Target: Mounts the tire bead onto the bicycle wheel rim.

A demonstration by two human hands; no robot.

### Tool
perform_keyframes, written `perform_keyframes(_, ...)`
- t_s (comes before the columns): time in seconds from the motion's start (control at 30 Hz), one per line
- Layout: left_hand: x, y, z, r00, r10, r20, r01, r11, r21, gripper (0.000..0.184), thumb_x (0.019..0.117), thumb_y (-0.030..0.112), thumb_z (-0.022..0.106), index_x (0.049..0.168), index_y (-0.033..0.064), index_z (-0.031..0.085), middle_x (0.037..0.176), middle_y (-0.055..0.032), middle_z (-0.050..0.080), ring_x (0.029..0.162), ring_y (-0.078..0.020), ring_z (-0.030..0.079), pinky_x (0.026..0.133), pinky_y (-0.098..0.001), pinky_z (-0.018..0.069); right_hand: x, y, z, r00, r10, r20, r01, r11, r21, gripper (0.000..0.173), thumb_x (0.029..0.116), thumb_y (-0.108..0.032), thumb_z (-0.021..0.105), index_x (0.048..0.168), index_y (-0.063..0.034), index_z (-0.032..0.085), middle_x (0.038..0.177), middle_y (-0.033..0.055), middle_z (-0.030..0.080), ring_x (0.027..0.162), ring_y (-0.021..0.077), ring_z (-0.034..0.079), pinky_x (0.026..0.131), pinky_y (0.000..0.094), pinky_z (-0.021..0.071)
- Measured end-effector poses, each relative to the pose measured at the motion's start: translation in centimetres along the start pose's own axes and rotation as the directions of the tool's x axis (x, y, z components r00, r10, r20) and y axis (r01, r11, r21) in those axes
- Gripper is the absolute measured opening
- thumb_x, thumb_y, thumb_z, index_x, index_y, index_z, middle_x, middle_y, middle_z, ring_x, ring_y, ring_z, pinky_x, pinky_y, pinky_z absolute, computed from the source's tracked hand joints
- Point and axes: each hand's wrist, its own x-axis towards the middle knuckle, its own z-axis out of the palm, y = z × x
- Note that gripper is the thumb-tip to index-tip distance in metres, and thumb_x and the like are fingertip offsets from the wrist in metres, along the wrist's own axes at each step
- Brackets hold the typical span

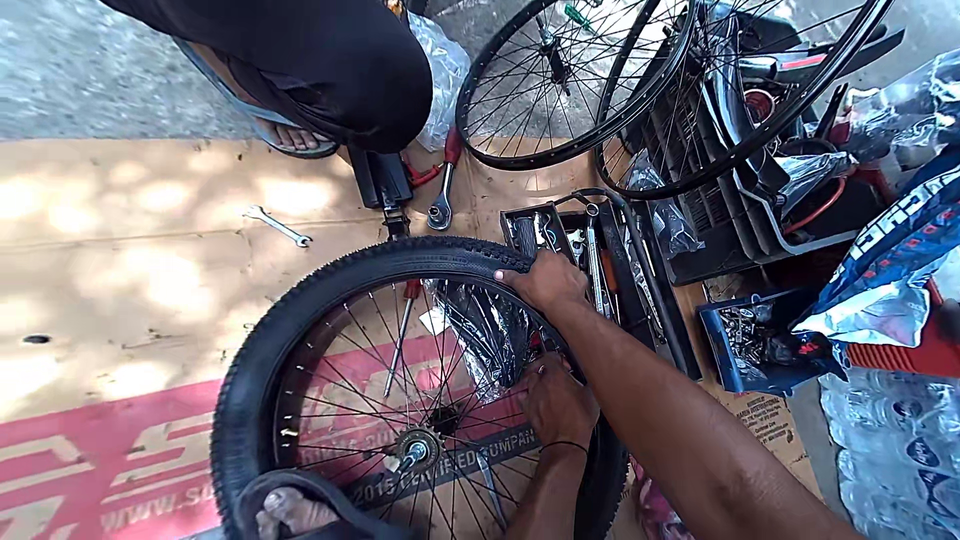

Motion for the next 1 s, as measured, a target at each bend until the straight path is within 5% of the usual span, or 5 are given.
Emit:
perform_keyframes(0.13, 0.1, 0.7, 0.4, 0.998, -0.057, 0.006, 0.057, 0.996, -0.066, 0.042, 0.0897, 0.034, 0.071, 0.127, 0.0156, 0.061, 0.113, -0.0061, 0.071, 0.115, -0.0268, 0.062, 0.102, -0.0535, 0.0404, 0.0, -0.3, -0.7, 1.0, -0.012, 0.018, 0.014, 0.996, -0.087, 0.078, 0.0841, -0.079, 0.061, 0.122, -0.0114, 0.065, 0.115, 0.0161, 0.07, 0.105, 0.0346, 0.07, 0.079, 0.059, 0.0565)
perform_keyframes(0.27, 0.6, 0.6, 0.6, 0.997, -0.074, 0.002, 0.074, 0.994, -0.074, 0.058, 0.0745, 0.047, 0.085, 0.116, 0.0137, 0.064, 0.102, -0.0062, 0.072, 0.108, -0.0273, 0.065, 0.102, -0.0554, 0.0418, 1.8, 0.1, -1.5, 0.985, -0.107, 0.135, 0.11, 0.994, -0.009, 0.084, 0.078, -0.078, 0.07, 0.129, -0.0111, 0.066, 0.119, 0.0181, 0.069, 0.111, 0.0364, 0.068, 0.086, 0.0629, 0.0551)
perform_keyframes(0.37, 0.7, 0.8, 0.6, 0.997, -0.068, -0.021, 0.066, 0.995, -0.072, 0.049, 0.0762, 0.043, 0.082, 0.111, 0.0138, 0.065, 0.097, -0.006, 0.072, 0.102, -0.0265, 0.067, 0.098, -0.0544, 0.0435, 2.7, 1.1, -0.7, 0.98, -0.17, 0.1, 0.158, 0.98, 0.117, 0.08, 0.0735, -0.076, 0.077, 0.12, -0.0114, 0.069, 0.111, 0.0168, 0.071, 0.105, 0.0353, 0.069, 0.085, 0.0618, 0.0553)
perform_keyframes(0.63, 0.6, 0.5, 0.2, 0.999, -0.049, -0.014, 0.048, 0.995, -0.084, 0.048, 0.0806, 0.037, 0.076, 0.12, 0.0125, 0.064, 0.104, -0.0079, 0.072, 0.107, -0.0275, 0.066, 0.096, -0.0523, 0.0448, 2.3, -1.2, -1.3, 0.994, -0.019, 0.104, 0.018, 1.0, 0.017, 0.083, 0.0681, -0.08, 0.077, 0.106, -0.0071, 0.07, 0.107, 0.0162, 0.071, 0.103, 0.0332, 0.069, 0.081, 0.059, 0.056)
perform_keyframes(1.0, 1.5, 0.5, -1.5, 0.992, -0.098, 0.074, 0.111, 0.975, -0.193, 0.034, 0.0813, 0.035, 0.079, 0.105, 0.0142, 0.066, 0.095, -0.0096, 0.071, 0.096, -0.0296, 0.068, 0.084, -0.0559, 0.0504, 1.6, -2.8, -2.2, 0.991, 0.001, 0.136, 0.014, 0.994, -0.108, 0.088, 0.0717, -0.082, 0.072, 0.116, -0.0063, 0.068, 0.116, 0.0185, 0.069, 0.11, 0.0351, 0.068, 0.084, 0.06, 0.0553)
